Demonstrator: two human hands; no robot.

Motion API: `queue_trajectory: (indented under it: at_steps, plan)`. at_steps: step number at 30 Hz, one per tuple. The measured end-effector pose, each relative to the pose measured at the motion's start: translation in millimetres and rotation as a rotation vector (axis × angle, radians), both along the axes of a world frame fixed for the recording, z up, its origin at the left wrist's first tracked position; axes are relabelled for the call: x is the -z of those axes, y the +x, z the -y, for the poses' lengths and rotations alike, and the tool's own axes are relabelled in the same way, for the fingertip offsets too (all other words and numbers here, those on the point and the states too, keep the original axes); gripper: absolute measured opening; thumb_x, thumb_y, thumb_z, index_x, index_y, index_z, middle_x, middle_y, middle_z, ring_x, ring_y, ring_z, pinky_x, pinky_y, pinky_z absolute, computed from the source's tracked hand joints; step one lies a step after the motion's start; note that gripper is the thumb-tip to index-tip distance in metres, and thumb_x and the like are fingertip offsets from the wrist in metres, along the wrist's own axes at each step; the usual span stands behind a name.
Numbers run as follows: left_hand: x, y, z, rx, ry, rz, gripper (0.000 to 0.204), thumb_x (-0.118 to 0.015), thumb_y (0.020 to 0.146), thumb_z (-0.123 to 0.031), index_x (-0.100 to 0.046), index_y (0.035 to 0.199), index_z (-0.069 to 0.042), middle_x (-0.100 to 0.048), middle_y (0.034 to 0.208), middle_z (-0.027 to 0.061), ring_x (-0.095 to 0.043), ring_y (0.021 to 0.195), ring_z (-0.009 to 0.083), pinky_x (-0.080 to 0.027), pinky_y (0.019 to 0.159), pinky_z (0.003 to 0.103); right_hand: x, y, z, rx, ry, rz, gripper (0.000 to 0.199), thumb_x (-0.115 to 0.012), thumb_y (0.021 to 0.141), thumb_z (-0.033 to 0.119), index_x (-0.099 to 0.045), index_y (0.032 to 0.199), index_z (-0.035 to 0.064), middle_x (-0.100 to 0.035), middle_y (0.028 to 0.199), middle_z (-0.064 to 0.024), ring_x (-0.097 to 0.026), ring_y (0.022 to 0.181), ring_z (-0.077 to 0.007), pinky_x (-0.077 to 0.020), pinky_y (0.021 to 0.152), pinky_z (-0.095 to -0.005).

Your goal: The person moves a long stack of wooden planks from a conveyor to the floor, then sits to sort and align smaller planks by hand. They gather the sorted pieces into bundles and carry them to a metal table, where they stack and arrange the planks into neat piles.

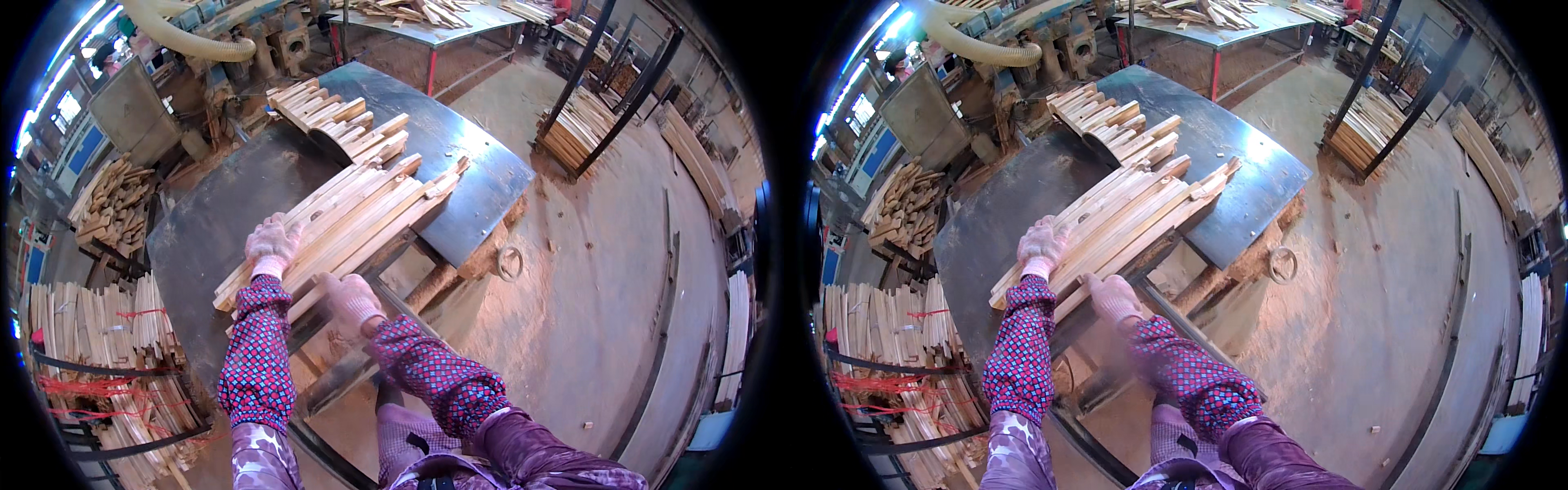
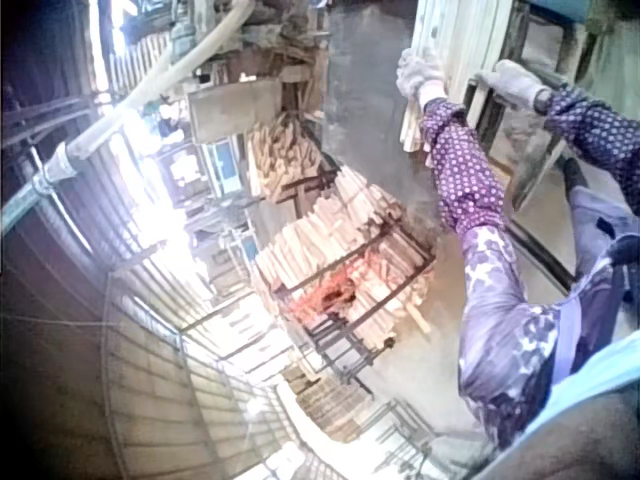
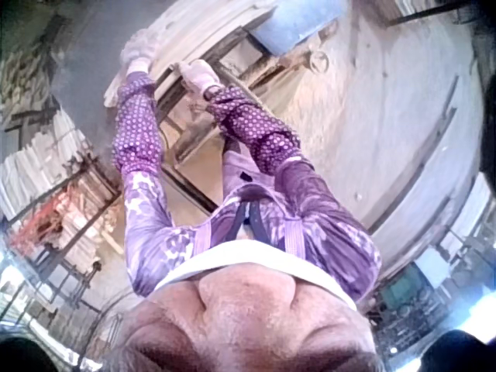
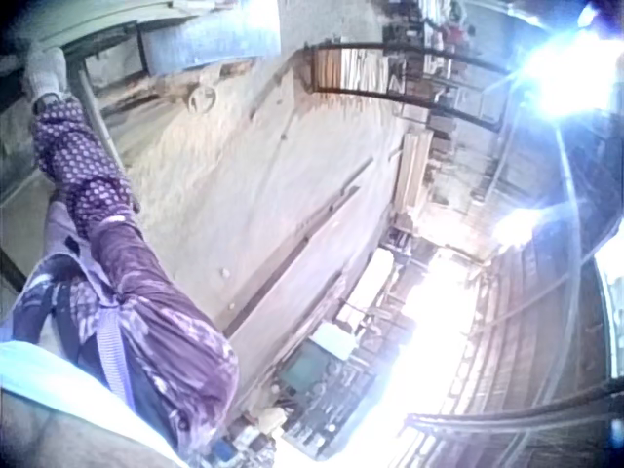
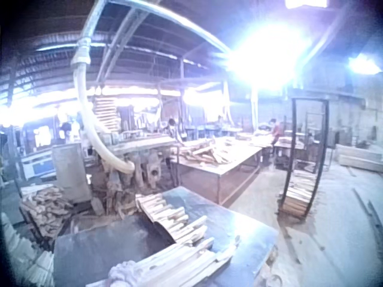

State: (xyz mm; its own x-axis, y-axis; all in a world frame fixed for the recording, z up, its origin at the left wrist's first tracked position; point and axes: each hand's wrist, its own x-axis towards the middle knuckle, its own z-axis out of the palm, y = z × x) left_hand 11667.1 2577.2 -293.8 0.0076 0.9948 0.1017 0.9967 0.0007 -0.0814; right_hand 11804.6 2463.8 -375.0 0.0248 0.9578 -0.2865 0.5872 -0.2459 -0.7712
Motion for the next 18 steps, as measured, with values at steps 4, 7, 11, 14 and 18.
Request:
queue_trajectory:
  at_steps: [4, 7, 11, 14, 18]
  plan:
    - [0, -8, -8, 0.023, 0.034, 0.021, 0.062, -0.044, 0.097, -0.059, -0.052, 0.138, -0.014, -0.059, 0.137, 0.0104, -0.056, 0.126, 0.0281, -0.045, 0.104, 0.044, 2, -9, -10, 0.083, 0.033, -0.121, 0.039, -0.057, 0.093, 0.039, -0.066, 0.104, 0.0034, -0.064, 0.068, -0.0133, -0.067, 0.065, -0.0298, -0.0530, 0.062, -0.0439]
    - [1, -7, -13, 0.027, 0.034, 0.068, 0.062, -0.045, 0.096, -0.059, -0.053, 0.139, -0.015, -0.058, 0.139, 0.0106, -0.056, 0.127, 0.0289, -0.044, 0.106, 0.044, 0, -13, -18, 0.206, 0.025, -0.322, 0.051, -0.055, 0.093, 0.046, -0.066, 0.078, -0.0020, -0.059, 0.056, -0.0094, -0.062, 0.053, -0.0239, -0.0459, 0.048, -0.0393]
    - [-1, -4, -15, 0.033, 0.041, 0.084, 0.062, -0.045, 0.097, -0.058, -0.052, 0.140, -0.015, -0.057, 0.141, 0.0104, -0.055, 0.129, 0.0287, -0.043, 0.107, 0.044, 6, -14, -26, 0.252, 0.026, -0.421, 0.053, -0.057, 0.092, 0.049, -0.063, 0.074, -0.0010, -0.055, 0.054, -0.0062, -0.055, 0.045, -0.0220, -0.0432, 0.045, -0.0369]
    - [10, -13, -27, 0.060, 0.084, 0.088, 0.061, -0.045, 0.097, -0.058, -0.052, 0.140, -0.015, -0.057, 0.141, 0.0106, -0.054, 0.129, 0.0288, -0.042, 0.108, 0.044, 11, -14, -33, 0.216, 0.053, -0.447, 0.052, -0.060, 0.091, 0.048, -0.066, 0.079, -0.0015, -0.056, 0.055, -0.0069, -0.058, 0.048, -0.0224, -0.0450, 0.047, -0.0374]
    - [17, -36, -43, 0.052, 0.101, 0.078, 0.061, -0.045, 0.097, -0.058, -0.052, 0.140, -0.015, -0.057, 0.141, 0.0109, -0.054, 0.129, 0.0292, -0.042, 0.108, 0.044, -15, -25, -30, 0.196, 0.020, -0.423, 0.054, -0.056, 0.092, 0.049, -0.069, 0.089, -0.0028, -0.064, 0.063, -0.0138, -0.067, 0.063, -0.0285, -0.0509, 0.061, -0.0411]
